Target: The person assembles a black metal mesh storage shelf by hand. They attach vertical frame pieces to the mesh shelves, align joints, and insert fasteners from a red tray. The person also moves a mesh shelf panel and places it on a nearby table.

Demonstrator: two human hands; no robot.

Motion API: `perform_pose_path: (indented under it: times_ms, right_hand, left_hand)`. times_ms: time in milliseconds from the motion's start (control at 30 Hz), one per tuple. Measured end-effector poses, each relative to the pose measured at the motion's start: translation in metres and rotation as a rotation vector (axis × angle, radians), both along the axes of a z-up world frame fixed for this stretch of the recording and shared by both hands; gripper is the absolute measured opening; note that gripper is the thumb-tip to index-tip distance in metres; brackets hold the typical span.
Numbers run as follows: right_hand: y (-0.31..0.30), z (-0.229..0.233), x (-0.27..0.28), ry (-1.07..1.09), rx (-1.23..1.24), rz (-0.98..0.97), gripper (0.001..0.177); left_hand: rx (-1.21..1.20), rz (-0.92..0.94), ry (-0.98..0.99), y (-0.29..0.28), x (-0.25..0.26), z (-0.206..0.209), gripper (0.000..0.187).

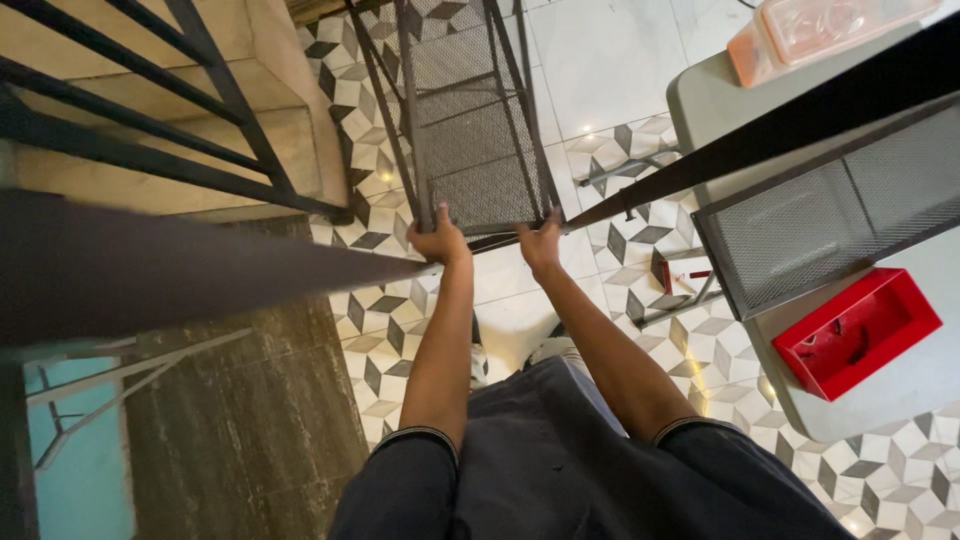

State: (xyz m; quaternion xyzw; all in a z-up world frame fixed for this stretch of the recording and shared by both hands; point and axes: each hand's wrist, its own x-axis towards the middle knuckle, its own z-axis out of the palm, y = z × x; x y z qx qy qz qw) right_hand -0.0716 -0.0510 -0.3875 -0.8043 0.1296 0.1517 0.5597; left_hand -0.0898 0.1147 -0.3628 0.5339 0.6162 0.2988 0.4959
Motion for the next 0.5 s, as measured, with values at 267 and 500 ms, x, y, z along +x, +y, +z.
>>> perform_pose_path:
  times_ms: [267, 500]
  right_hand:
    - [0.003, 0.006, -0.011, 0.072, 0.653, -0.465, 0.067]
    - [-0.028, 0.023, -0.031, 0.458, 1.125, -0.584, 0.022]
  left_hand:
    - [0.041, -0.148, -0.282, -0.009, 0.014, 0.048, 0.043]
    - [-0.224, -0.112, -0.507, -0.025, 0.008, 0.082, 0.036]
